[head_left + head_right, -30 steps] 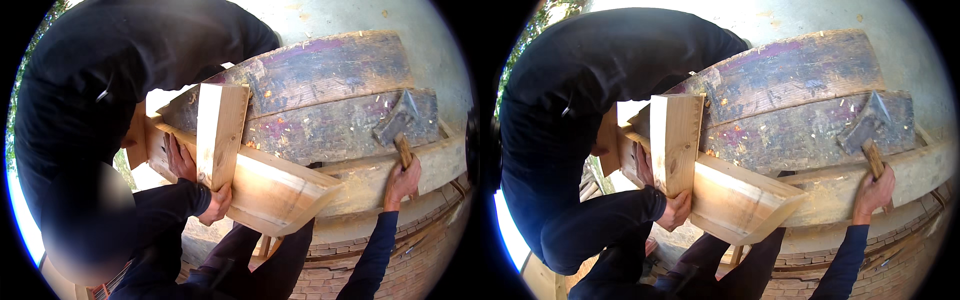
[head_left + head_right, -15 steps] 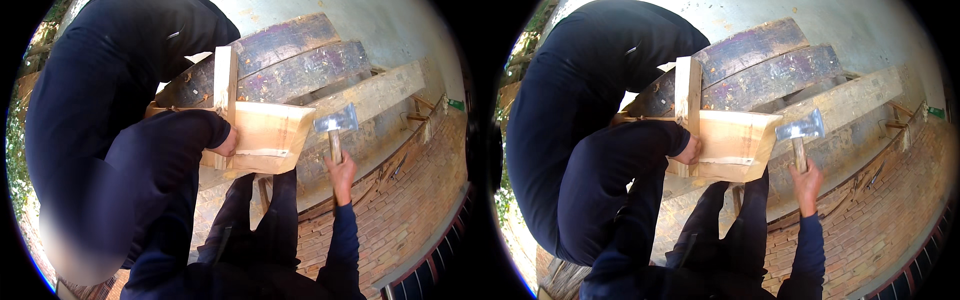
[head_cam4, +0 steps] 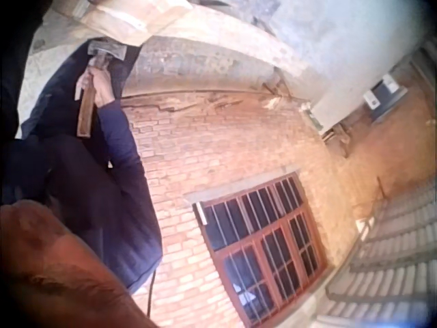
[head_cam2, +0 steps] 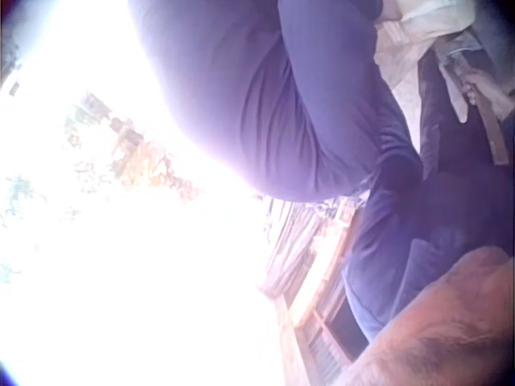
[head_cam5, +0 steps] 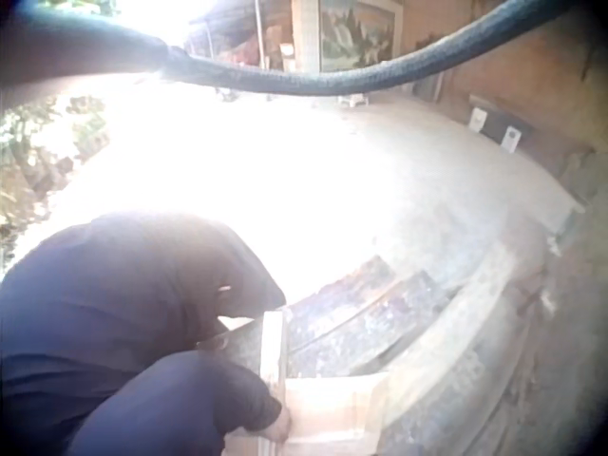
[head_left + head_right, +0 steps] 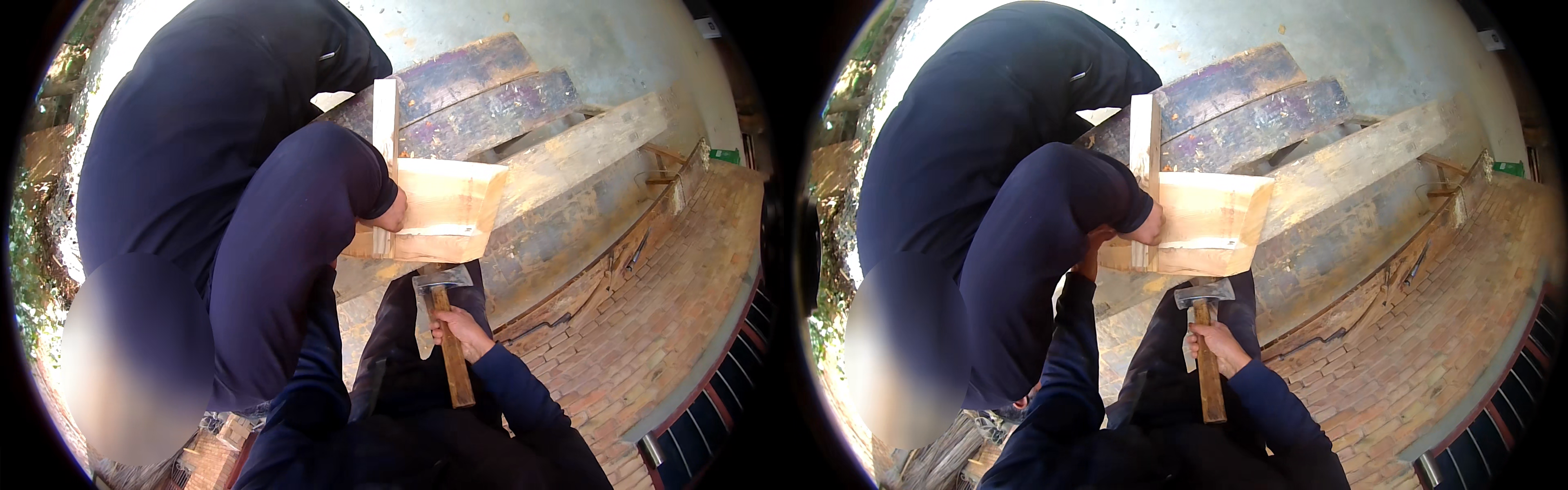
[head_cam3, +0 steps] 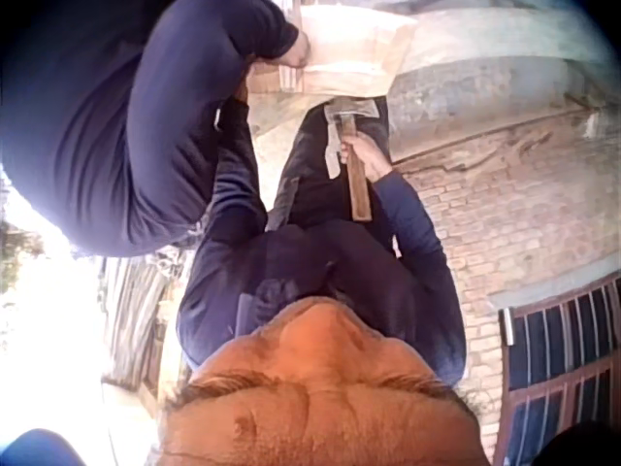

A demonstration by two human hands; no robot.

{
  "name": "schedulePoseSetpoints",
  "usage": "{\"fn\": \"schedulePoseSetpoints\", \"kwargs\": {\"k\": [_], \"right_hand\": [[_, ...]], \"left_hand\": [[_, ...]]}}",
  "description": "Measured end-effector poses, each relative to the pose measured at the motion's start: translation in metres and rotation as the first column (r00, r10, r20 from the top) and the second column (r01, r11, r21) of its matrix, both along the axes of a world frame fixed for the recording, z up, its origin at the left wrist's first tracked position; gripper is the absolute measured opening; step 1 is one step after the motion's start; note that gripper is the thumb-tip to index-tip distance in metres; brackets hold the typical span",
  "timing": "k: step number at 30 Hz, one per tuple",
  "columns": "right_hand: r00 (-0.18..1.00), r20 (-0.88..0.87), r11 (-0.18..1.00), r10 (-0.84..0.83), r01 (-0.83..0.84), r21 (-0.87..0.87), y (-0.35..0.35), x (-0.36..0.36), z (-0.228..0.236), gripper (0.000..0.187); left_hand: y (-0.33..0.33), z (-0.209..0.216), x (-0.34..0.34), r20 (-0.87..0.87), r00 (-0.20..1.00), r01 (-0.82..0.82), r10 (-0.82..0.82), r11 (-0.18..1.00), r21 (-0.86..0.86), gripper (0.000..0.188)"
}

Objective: The person fits wooden components together by hand, checking the alignment of joints and then using a hammer to secure one piece into place on a larger wooden frame.

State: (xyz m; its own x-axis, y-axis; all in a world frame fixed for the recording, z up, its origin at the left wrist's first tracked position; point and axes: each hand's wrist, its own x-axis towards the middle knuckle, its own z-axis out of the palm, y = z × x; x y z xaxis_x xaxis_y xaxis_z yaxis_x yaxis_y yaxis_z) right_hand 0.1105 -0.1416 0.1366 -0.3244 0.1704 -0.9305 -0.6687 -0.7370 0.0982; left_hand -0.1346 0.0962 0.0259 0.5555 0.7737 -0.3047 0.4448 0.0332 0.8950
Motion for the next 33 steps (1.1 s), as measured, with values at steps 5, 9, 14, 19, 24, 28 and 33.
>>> {"fn": "schedulePoseSetpoints", "kwargs": {"k": [5, 9, 14, 19, 24, 28, 33], "right_hand": [[0.998, -0.042, 0.995, -0.043, 0.039, -0.096, 0.031, -0.034, 0.008, 0.015], [0.996, -0.057, 0.988, -0.066, 0.057, -0.146, 0.030, -0.046, -0.005, 0.016], [0.993, -0.094, 0.978, -0.075, 0.054, -0.203, 0.024, -0.048, -0.028, 0.017], [0.988, -0.148, 0.982, -0.053, 0.025, -0.186, 0.030, -0.057, -0.020, 0.019], [0.994, -0.105, 0.993, 0.006, -0.018, -0.116, 0.066, -0.067, -0.009, 0.015], [0.954, -0.219, 0.977, -0.203, 0.181, -0.116, 0.089, -0.065, 0.001, 0.013], [0.988, -0.116, 0.985, -0.100, 0.082, -0.150, 0.059, -0.071, 0.018, 0.012]], "left_hand": [[-0.030, 0.018, 0.007, 0.001, 0.974, -0.214, 0.227, 0.918, -0.335, 0.053], [-0.038, 0.043, 0.035, -0.185, 0.936, -0.337, 0.299, 0.915, -0.223, 0.074], [-0.041, 0.033, 0.039, -0.361, 0.896, -0.359, 0.258, 0.899, -0.250, 0.087], [-0.043, 0.019, 0.030, -0.402, 0.877, -0.374, 0.265, 0.900, -0.222, 0.072], [-0.036, 0.031, 0.039, -0.393, 0.886, -0.367, 0.246, 0.890, -0.269, 0.049], [-0.038, 0.025, 0.023, -0.309, 0.918, -0.349, 0.250, 0.879, -0.325, 0.056], [-0.027, 0.052, 0.041, -0.369, 0.917, -0.285, 0.150, 0.895, -0.345, 0.055]]}}
